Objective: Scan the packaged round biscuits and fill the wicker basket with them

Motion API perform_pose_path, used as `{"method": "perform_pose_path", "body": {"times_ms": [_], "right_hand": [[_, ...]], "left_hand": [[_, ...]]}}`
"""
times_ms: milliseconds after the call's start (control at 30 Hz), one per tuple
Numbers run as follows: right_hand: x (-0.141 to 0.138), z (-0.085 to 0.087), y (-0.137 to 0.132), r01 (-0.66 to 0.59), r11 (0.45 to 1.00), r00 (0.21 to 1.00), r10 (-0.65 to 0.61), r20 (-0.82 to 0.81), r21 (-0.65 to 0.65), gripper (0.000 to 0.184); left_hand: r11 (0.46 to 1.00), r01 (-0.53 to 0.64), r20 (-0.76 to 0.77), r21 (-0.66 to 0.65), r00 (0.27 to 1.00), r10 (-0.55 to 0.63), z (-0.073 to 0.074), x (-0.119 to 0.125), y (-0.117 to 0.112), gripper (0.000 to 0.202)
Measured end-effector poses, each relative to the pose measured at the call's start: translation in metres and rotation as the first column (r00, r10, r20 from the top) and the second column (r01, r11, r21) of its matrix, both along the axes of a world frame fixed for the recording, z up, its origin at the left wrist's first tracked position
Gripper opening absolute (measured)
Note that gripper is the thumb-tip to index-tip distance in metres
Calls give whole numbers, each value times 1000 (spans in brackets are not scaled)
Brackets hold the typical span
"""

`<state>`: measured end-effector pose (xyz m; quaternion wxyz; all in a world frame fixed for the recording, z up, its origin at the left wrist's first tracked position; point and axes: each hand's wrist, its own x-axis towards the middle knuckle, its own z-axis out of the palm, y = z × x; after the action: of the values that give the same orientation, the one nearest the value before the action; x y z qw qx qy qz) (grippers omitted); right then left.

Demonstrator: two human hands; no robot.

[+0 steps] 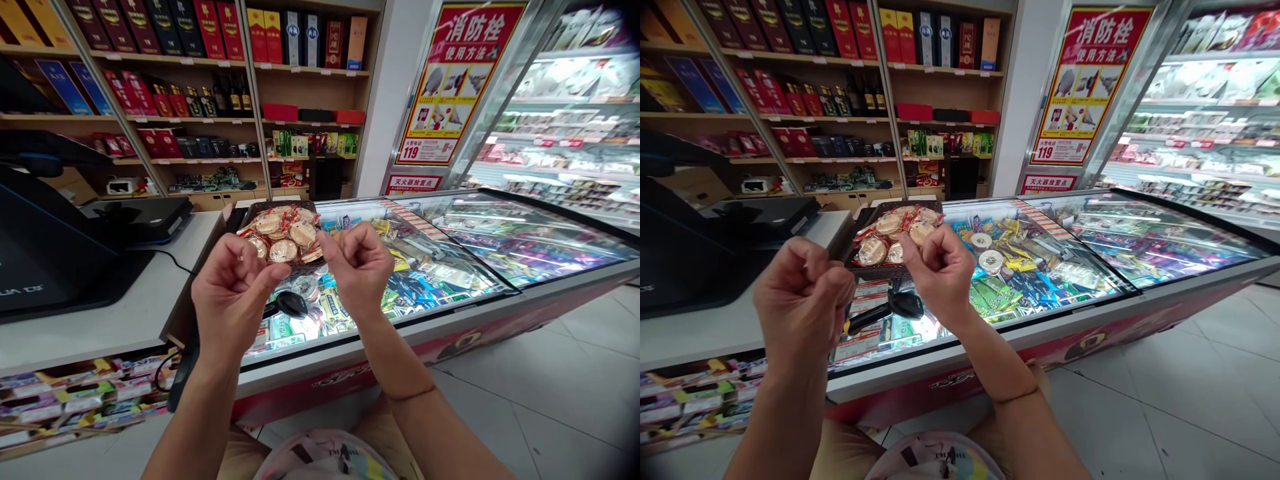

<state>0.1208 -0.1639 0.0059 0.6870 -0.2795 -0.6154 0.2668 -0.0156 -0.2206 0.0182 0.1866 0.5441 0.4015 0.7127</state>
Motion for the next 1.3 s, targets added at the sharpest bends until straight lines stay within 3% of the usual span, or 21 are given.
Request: {"method": "perform_pose_path", "body": {"times_ms": [67,133,200,333,567,900,1000,1067,1133,1167,1233,1300], "right_hand": [[0,-3,9,-7,1000,998,7,64,-1,32],[0,-10,28,-48,998,985,53,166,-33,58],[-2,-22,52,-113,989,950,136,280,-97,78],[-5,-43,83,-225,954,891,284,353,-200,91],[-4,-44,85,-319,919,885,376,274,-232,98],[-7,-52,80,-336,908,895,390,215,-250,95],[-4,-54,77,-326,913,902,379,209,-247,91],[1,-61,75,-319,912,907,372,195,-257,86],[9,-74,74,-289,913,920,348,179,-289,84],[13,-83,73,-260,916,932,321,171,-305,85],[20,-105,72,-178,929,957,239,161,-324,85],[26,-128,69,-100,941,975,157,155,-325,79]], "left_hand": [[1000,21,-65,-18,998,-22,-2,-4,11,33],[994,50,-175,-96,982,-67,-10,-14,33,54],[961,155,-262,-229,941,-214,-24,-27,57,76],[907,251,-253,-338,904,-345,-47,-43,83,93],[889,339,-242,-307,876,-418,-46,-40,80,102],[889,324,-254,-324,875,-412,-51,-34,78,100],[914,261,-306,-309,883,-356,-61,-38,76,99],[938,181,-401,-295,868,-294,-78,-48,72,95],[964,26,-571,-266,801,-179,-102,-62,66,87],[973,-77,-672,-218,735,-93,-116,-69,63,84],[962,-235,-829,-141,559,15,-144,-80,56,84],[938,-331,-916,-107,401,37,-168,-84,49,75]]}}
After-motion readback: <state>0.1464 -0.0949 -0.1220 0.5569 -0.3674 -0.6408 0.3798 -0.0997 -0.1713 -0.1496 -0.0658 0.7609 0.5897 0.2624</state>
